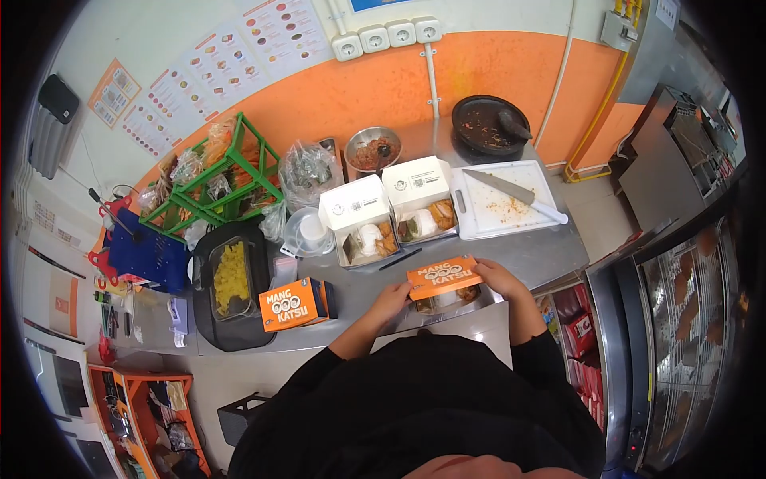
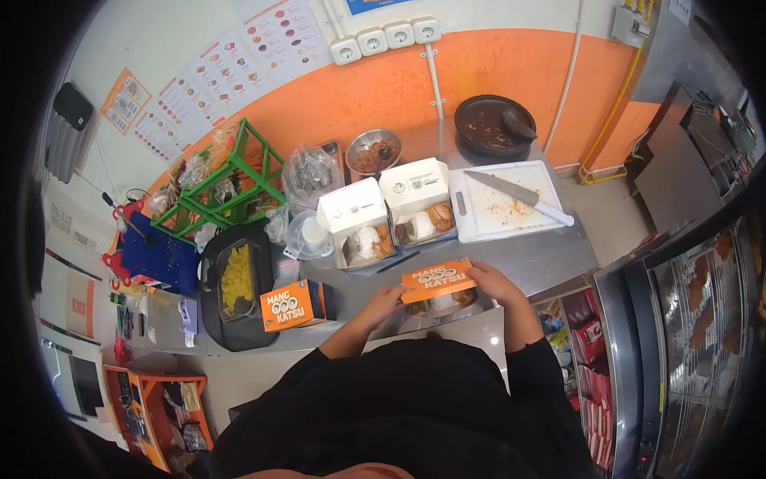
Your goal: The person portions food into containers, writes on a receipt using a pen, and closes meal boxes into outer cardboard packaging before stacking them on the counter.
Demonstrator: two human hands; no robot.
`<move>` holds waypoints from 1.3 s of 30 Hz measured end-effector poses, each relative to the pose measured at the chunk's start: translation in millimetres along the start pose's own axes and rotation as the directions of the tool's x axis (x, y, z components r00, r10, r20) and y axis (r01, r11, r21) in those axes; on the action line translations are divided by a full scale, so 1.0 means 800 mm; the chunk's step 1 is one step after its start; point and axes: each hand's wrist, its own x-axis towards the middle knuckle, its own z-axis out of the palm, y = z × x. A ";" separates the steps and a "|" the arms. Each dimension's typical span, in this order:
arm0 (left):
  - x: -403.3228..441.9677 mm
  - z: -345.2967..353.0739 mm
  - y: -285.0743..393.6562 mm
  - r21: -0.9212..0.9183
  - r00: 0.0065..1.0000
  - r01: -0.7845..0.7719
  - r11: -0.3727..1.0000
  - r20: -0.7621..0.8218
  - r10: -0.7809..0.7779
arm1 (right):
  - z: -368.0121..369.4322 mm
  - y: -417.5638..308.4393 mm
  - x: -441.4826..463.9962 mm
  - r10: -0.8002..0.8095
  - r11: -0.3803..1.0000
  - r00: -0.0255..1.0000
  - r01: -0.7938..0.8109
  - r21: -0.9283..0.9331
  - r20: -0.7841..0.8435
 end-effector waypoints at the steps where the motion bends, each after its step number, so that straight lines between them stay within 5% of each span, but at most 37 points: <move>1: 0.002 -0.001 -0.003 -0.001 1.000 0.003 1.000 -0.001 -0.003 | 0.000 0.002 -0.002 0.003 1.000 1.000 -0.003 0.000 0.002; 7: -0.003 0.003 -0.005 0.061 0.999 -0.039 0.997 0.040 0.036 | 0.004 0.011 -0.012 -0.104 0.991 0.994 0.100 -0.091 -0.046; 10: 0.000 0.000 -0.014 0.225 0.998 -0.047 0.973 0.043 0.038 | 0.002 0.036 -0.001 -0.215 0.960 0.976 0.207 -0.188 -0.022; 12: 0.022 -0.009 -0.050 0.303 0.976 -0.206 0.930 -0.011 0.219 | 0.004 0.045 -0.002 -0.287 0.912 0.957 0.258 -0.320 -0.048; 16: 0.003 -0.001 -0.032 0.488 0.966 -0.188 0.853 -0.064 0.249 | 0.010 0.056 -0.011 -0.402 0.892 0.911 0.366 -0.267 -0.095; 18: -0.003 0.006 -0.036 0.633 0.864 -0.308 0.710 -0.127 0.488 | 0.012 0.037 -0.032 -0.483 0.822 0.872 0.422 -0.382 -0.076; 19: -0.013 0.011 -0.024 0.633 0.866 -0.305 0.712 -0.127 0.484 | 0.010 0.039 -0.035 -0.479 0.825 0.874 0.419 -0.380 -0.077; 21: -0.033 0.021 0.009 0.860 0.679 -0.488 0.147 0.268 0.684 | 0.006 0.043 -0.040 -0.680 0.622 0.730 0.617 -0.482 0.058; 25: -0.019 0.023 0.003 0.814 0.672 -0.574 -0.091 0.532 0.515 | 0.002 0.051 -0.045 -0.620 0.686 0.783 0.574 -0.446 0.055; 27: -0.004 0.019 -0.008 0.737 0.513 -0.639 -0.223 0.623 0.590 | 0.003 0.064 -0.039 -0.700 0.500 0.708 0.580 -0.643 0.094; 30: 0.002 0.012 -0.024 0.678 0.407 -0.701 -0.221 0.635 0.657 | 0.008 0.069 -0.042 -0.733 0.427 0.675 0.550 -0.718 0.081; 39: 0.004 0.006 -0.033 0.655 0.335 -0.701 -0.281 0.651 0.681 | 0.004 0.076 -0.039 -0.743 0.379 0.659 0.559 -0.737 0.117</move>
